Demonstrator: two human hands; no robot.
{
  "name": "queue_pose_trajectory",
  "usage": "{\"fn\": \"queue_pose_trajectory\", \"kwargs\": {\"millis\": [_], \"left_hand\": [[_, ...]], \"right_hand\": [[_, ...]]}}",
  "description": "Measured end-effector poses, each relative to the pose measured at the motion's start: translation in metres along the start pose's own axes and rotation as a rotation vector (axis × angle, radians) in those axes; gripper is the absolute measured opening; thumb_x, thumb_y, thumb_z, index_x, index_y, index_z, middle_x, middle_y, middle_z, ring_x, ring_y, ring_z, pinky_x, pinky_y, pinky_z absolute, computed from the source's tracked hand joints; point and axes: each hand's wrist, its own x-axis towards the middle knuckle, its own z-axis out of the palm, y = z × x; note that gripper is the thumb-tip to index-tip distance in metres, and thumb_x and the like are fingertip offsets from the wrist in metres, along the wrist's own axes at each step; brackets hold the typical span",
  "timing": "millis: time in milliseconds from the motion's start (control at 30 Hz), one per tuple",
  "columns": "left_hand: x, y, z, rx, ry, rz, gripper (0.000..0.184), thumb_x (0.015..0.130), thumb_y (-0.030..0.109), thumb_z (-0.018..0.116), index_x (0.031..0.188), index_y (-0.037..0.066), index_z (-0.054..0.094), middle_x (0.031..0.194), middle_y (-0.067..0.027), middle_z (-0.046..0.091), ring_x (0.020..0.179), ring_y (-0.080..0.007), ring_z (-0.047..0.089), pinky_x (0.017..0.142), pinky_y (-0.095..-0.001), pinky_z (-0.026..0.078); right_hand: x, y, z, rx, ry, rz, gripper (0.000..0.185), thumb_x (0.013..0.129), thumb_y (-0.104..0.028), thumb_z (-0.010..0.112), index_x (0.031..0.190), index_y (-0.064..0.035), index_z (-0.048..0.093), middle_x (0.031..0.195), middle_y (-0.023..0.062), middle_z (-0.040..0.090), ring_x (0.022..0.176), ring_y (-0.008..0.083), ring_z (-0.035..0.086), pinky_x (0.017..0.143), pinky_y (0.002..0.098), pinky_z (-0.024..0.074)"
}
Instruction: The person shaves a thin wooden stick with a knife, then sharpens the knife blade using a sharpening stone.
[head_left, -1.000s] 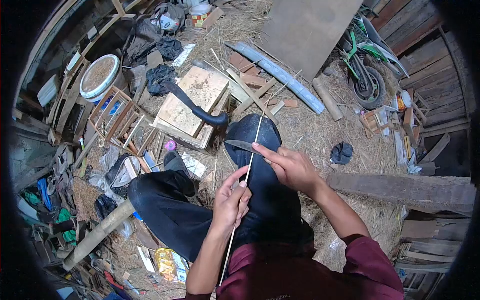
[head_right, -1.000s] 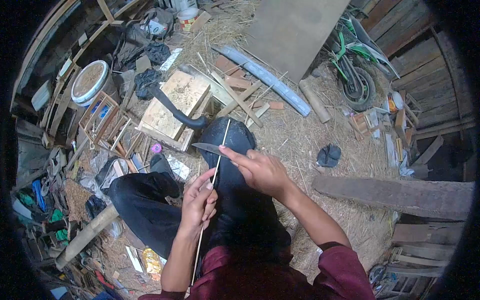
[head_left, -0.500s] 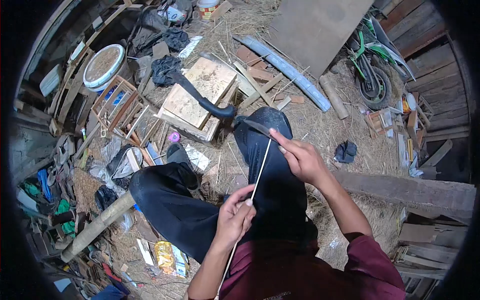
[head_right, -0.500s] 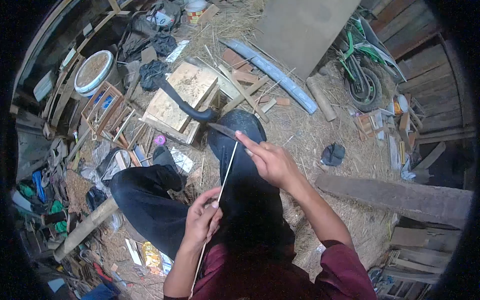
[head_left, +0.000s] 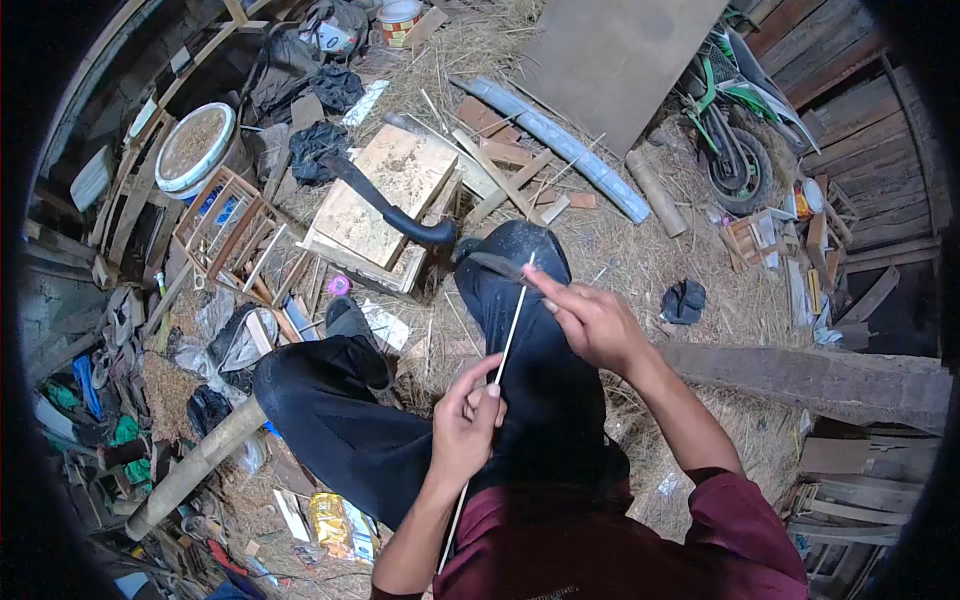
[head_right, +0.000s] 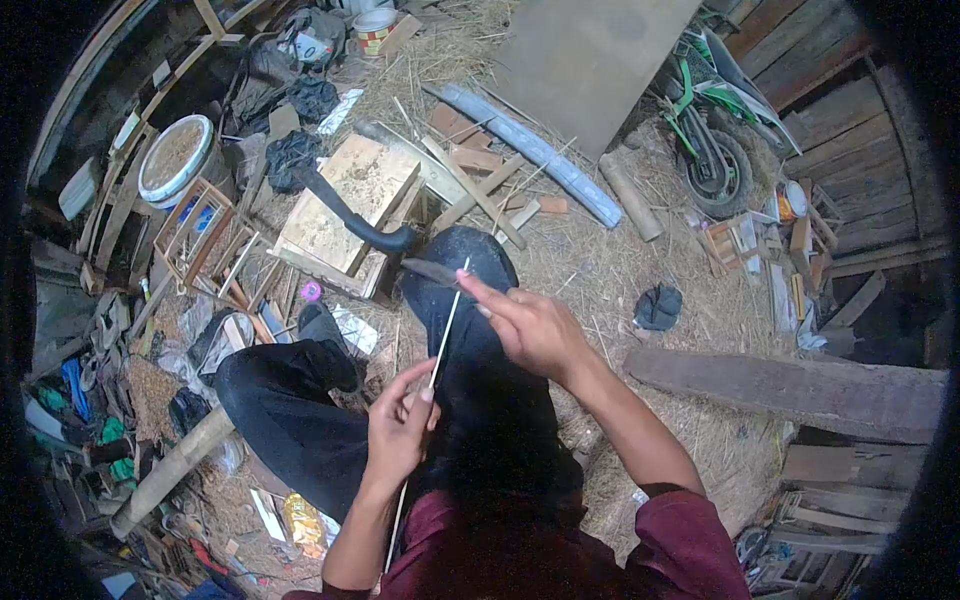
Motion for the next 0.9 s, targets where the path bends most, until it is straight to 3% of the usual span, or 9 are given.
{"fn": "queue_pose_trajectory", "kwargs": {"millis": [233, 333, 467, 633, 833, 867, 900], "left_hand": [[0.027, 0.012, 0.009, -0.01, -0.018, -0.019, 0.034, 0.099, 0.011, 0.049, 0.133, 0.005, 0.05, 0.061, 0.0034, 0.048, 0.043, -0.0015, 0.036, 0.039, -0.0191, 0.026], [0.034, 0.017, 0.013, -0.058, -0.011, -0.067, 0.035, 0.099, 0.011, 0.05, 0.133, 0.004, 0.05, 0.061, 0.0037, 0.047, 0.043, -0.0015, 0.036, 0.038, -0.0192, 0.026], [0.024, 0.01, 0.013, 0.023, 0.044, 0.045, 0.035, 0.099, 0.011, 0.05, 0.133, 0.004, 0.051, 0.062, 0.0045, 0.046, 0.045, -0.0009, 0.036, 0.04, -0.0188, 0.025], [-0.01, 0.007, 0.001, 0.019, 0.012, -0.036, 0.034, 0.098, 0.009, 0.051, 0.131, 0.001, 0.051, 0.063, 0.004, 0.047, 0.048, -0.0015, 0.036, 0.043, -0.0188, 0.025], [-0.03, -0.001, -0.005, -0.124, 0.006, -0.109, 0.035, 0.097, 0.01, 0.053, 0.131, -0.001, 0.049, 0.061, 0.004, 0.044, 0.049, -0.0023, 0.036, 0.044, -0.0191, 0.024], [-0.02, -0.002, -0.004, -0.157, -0.02, -0.105, 0.037, 0.098, 0.012, 0.053, 0.132, 0.001, 0.048, 0.062, 0.0028, 0.045, 0.044, -0.0024, 0.033, 0.04, -0.019, 0.024], [-0.01, 0.003, -0.003, -0.218, -0.031, -0.157, 0.037, 0.098, 0.013, 0.052, 0.133, 0.002, 0.047, 0.062, 0.0023, 0.045, 0.042, -0.0026, 0.032, 0.039, -0.019, 0.024]], "right_hand": [[-0.004, -0.006, -0.015, -0.011, -0.181, -0.12, 0.053, 0.092, -0.016, 0.056, 0.141, -0.0333, 0.046, 0.067, 0.0142, 0.052, 0.063, 0.035, 0.057, 0.059, 0.0442, 0.0484], [-0.001, -0.006, -0.012, 0.007, -0.136, -0.104, 0.052, 0.092, -0.016, 0.056, 0.141, -0.0325, 0.047, 0.067, 0.0144, 0.052, 0.063, 0.0347, 0.058, 0.058, 0.0446, 0.048], [-0.001, -0.01, -0.004, 0.045, -0.088, -0.077, 0.05, 0.093, -0.017, 0.055, 0.14, -0.0314, 0.048, 0.066, 0.0146, 0.051, 0.062, 0.0347, 0.058, 0.058, 0.0443, 0.0481], [0.002, 0.002, 0.005, 0.076, 0.053, -0.039, 0.048, 0.093, -0.017, 0.055, 0.139, -0.0286, 0.05, 0.066, 0.0152, 0.052, 0.062, 0.036, 0.058, 0.059, 0.0437, 0.0484], [0.001, 0.007, 0.007, 0.185, 0.072, -0.045, 0.048, 0.094, -0.013, 0.052, 0.141, -0.0194, 0.047, 0.082, 0.0201, 0.063, 0.077, 0.0385, 0.063, 0.072, 0.0419, 0.0509], [0.0, 0.008, 0.01, 0.22, 0.095, -0.062, 0.048, 0.094, -0.013, 0.052, 0.141, -0.0185, 0.047, 0.083, 0.0202, 0.064, 0.078, 0.039, 0.063, 0.073, 0.0419, 0.0509], [0.0, 0.008, 0.011, 0.201, 0.135, -0.109, 0.047, 0.096, -0.015, 0.05, 0.143, -0.016, 0.044, 0.08, 0.0177, 0.064, 0.073, 0.0342, 0.063, 0.069, 0.0385, 0.0504]]}}
